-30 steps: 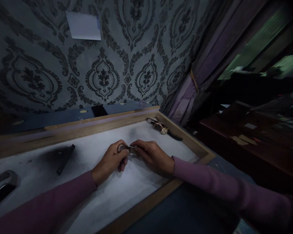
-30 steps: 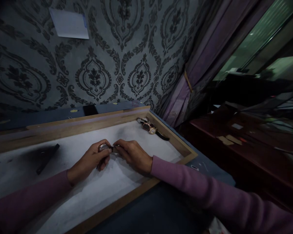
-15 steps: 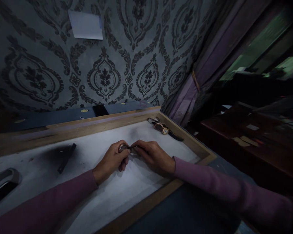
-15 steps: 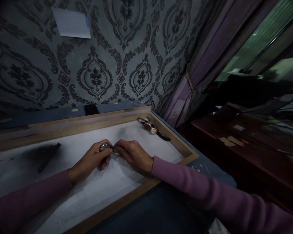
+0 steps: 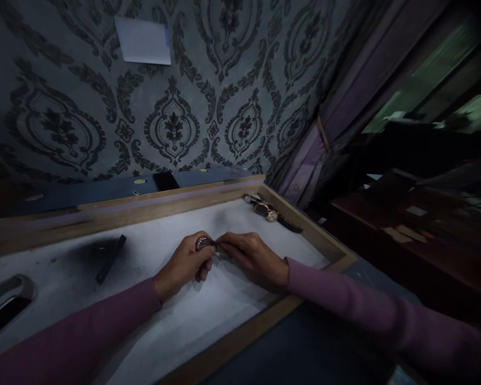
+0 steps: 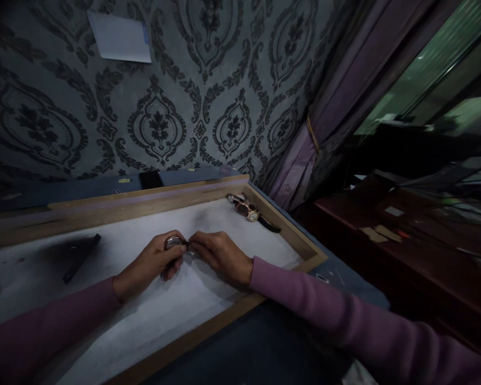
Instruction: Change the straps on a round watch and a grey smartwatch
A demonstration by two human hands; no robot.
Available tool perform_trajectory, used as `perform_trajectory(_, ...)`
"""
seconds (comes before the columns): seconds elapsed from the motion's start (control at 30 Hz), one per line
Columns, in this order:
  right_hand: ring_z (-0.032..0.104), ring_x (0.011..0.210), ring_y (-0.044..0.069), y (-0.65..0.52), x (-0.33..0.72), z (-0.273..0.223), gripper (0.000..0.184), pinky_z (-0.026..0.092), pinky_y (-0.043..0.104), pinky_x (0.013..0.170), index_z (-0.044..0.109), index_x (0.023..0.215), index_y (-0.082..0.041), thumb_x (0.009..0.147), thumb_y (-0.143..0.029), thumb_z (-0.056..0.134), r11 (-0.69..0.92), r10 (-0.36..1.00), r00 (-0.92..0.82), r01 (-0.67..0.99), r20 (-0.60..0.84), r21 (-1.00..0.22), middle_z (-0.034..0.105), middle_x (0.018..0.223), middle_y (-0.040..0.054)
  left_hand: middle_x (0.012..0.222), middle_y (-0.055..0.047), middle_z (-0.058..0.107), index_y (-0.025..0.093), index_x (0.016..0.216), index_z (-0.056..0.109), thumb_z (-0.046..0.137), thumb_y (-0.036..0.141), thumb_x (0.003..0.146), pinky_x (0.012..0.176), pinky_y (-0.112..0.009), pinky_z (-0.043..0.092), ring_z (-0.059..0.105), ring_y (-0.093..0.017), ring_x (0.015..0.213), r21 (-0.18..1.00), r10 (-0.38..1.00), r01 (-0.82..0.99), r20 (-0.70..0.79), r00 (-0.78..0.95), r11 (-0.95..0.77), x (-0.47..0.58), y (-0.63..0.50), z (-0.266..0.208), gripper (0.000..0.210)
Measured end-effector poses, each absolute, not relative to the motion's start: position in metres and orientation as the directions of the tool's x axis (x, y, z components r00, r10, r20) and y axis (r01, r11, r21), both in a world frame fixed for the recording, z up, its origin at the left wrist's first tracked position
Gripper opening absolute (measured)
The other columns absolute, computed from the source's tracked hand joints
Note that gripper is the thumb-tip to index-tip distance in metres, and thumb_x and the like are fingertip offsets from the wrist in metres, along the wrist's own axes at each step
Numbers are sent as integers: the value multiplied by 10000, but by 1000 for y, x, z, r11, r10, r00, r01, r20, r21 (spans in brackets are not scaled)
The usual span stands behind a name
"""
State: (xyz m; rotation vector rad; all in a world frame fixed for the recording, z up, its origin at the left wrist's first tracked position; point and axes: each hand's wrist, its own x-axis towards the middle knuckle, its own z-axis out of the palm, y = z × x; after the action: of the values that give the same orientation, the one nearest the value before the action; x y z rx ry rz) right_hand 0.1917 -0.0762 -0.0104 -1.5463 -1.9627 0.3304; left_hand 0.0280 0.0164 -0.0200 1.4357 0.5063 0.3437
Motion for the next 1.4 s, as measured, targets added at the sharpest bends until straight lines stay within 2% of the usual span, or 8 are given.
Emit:
perform_trajectory(0.23, 630, 650, 138, -77, 192, -10, 261, 443, 224, 615, 635, 989, -147, 1008, -247, 394, 309, 941, -168, 775, 293, -551, 685, 777, 62, 504, 69, 515, 185, 741, 465, 558, 367, 786, 341, -152, 284, 437, -55, 355, 989, 500, 93, -140, 855, 118, 28, 17, -20, 209)
perform_trajectory(0.8, 581, 571, 118, -77, 192, -12, 213, 420, 206, 559, 593, 997, -161, 1001, -228, 391, 305, 931, -133, 793, 339, -527, 624, 660, 11, 489, 76, 508, 191, 764, 464, 532, 341, 782, 334, -149, 287, 430, -57, 346, 988, 517, 84, -141, 844, 133, 29, 16, -17, 165)
perform_trajectory(1.4, 552, 561, 112, -77, 192, -14, 203, 398, 207, 556, 590, 1008, -166, 1001, -222, 395, 288, 937, -120, 796, 327, -533, 602, 658, 0, 487, 76, 500, 193, 748, 458, 513, 315, 783, 329, -145, 282, 427, -55, 341, 988, 514, 100, -148, 845, 119, 29, 16, -17, 138)
